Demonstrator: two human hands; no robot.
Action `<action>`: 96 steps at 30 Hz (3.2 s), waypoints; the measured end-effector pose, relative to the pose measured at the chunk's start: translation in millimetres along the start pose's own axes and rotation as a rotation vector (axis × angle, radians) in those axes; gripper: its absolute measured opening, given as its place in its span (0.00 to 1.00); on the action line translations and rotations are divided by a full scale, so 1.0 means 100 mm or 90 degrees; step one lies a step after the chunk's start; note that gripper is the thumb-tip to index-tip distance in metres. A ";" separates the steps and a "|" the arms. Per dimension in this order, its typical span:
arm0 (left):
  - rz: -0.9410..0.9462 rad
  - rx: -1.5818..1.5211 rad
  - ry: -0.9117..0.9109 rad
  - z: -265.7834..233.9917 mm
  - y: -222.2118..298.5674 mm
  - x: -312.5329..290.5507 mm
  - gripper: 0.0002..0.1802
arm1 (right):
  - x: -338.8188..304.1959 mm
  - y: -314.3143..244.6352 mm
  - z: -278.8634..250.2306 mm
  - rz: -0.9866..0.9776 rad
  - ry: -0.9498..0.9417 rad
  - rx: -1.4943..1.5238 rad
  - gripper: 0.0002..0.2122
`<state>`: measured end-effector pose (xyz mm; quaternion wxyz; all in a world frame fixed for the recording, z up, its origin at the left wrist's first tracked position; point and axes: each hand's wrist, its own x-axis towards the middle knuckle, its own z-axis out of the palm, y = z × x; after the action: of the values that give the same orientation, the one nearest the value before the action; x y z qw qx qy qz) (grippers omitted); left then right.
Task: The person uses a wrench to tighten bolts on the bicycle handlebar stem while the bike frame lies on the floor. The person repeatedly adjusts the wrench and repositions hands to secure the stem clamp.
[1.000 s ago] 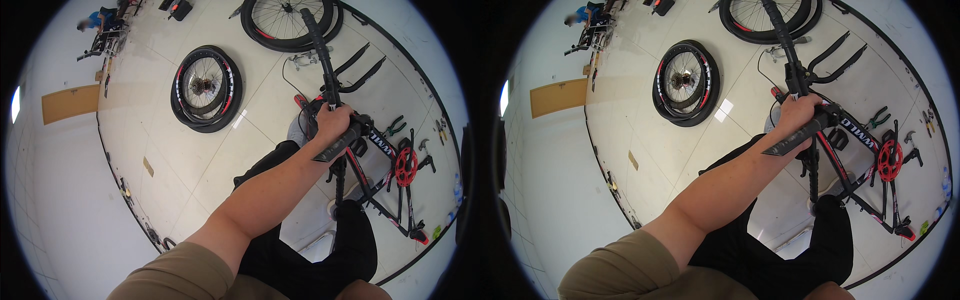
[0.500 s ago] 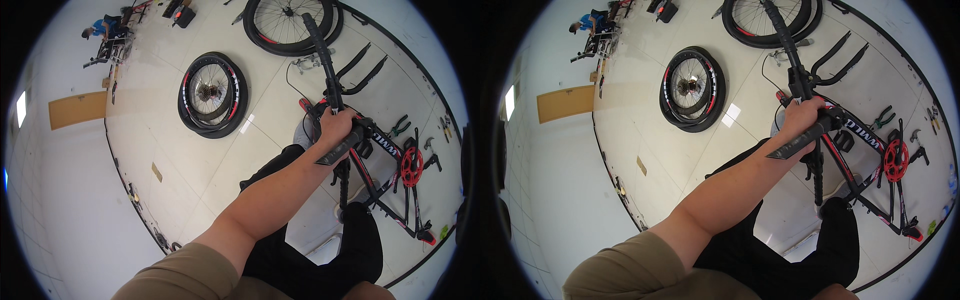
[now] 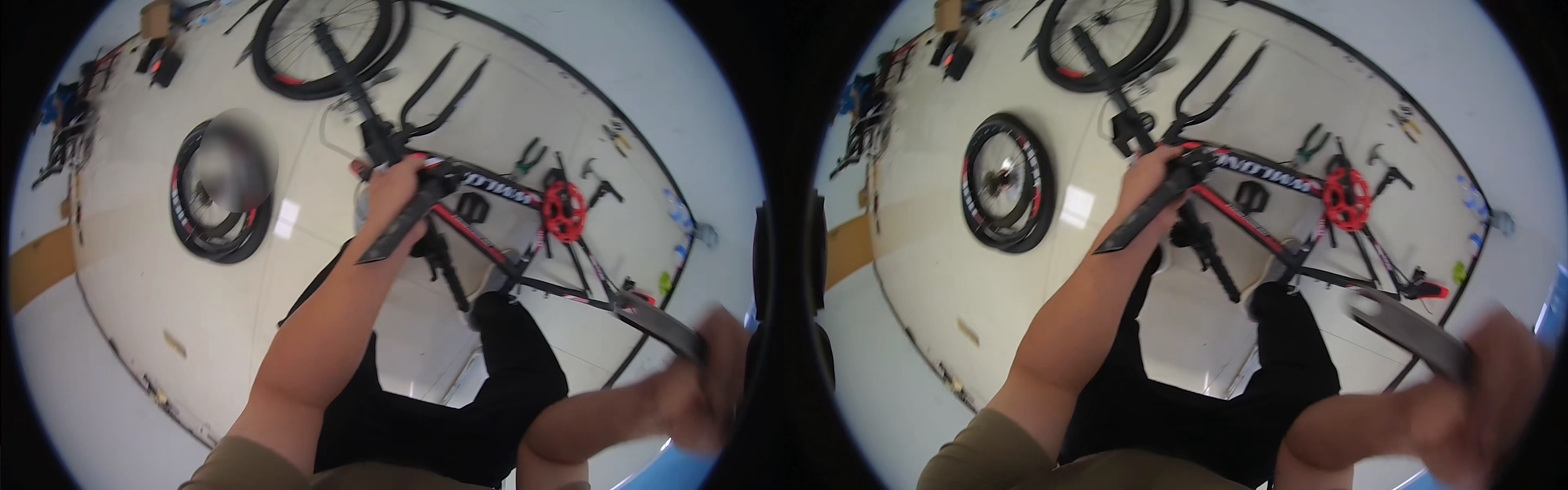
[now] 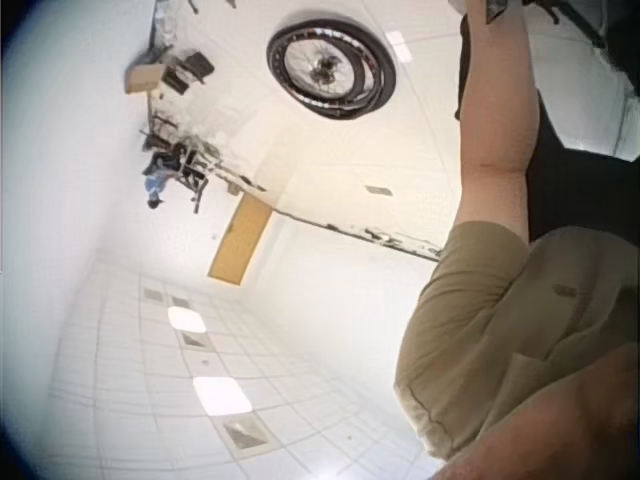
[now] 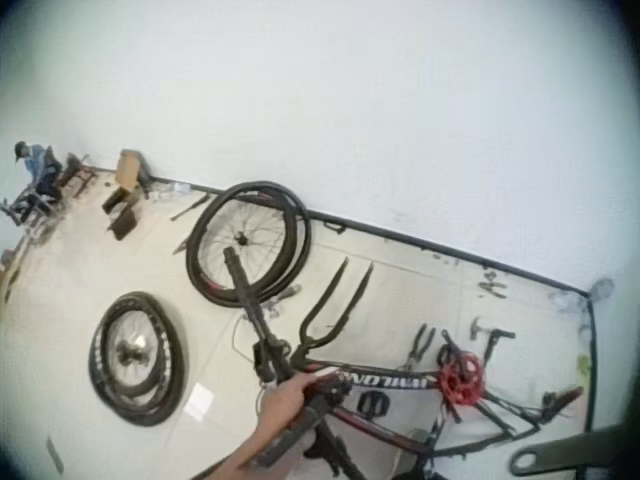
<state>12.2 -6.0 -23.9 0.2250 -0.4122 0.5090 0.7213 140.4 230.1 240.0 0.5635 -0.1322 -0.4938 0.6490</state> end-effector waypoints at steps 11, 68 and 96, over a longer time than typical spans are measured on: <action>-0.058 0.005 -0.050 0.13 0.12 -0.21 0.07 | -1.50 1.34 -0.32 0.875 -0.120 -0.194 0.04; -0.075 0.001 -0.011 0.15 0.13 -0.24 0.05 | -1.66 1.74 -0.42 0.655 -0.454 -0.386 0.06; -0.055 0.016 -0.051 0.10 0.10 -0.15 0.08 | -1.66 1.69 -0.39 0.579 -0.476 -0.460 0.09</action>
<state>9.6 0.4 -5.0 0.2814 -0.4016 0.4905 0.7204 121.8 126.7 24.1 -0.0520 -0.2730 -0.7356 0.6178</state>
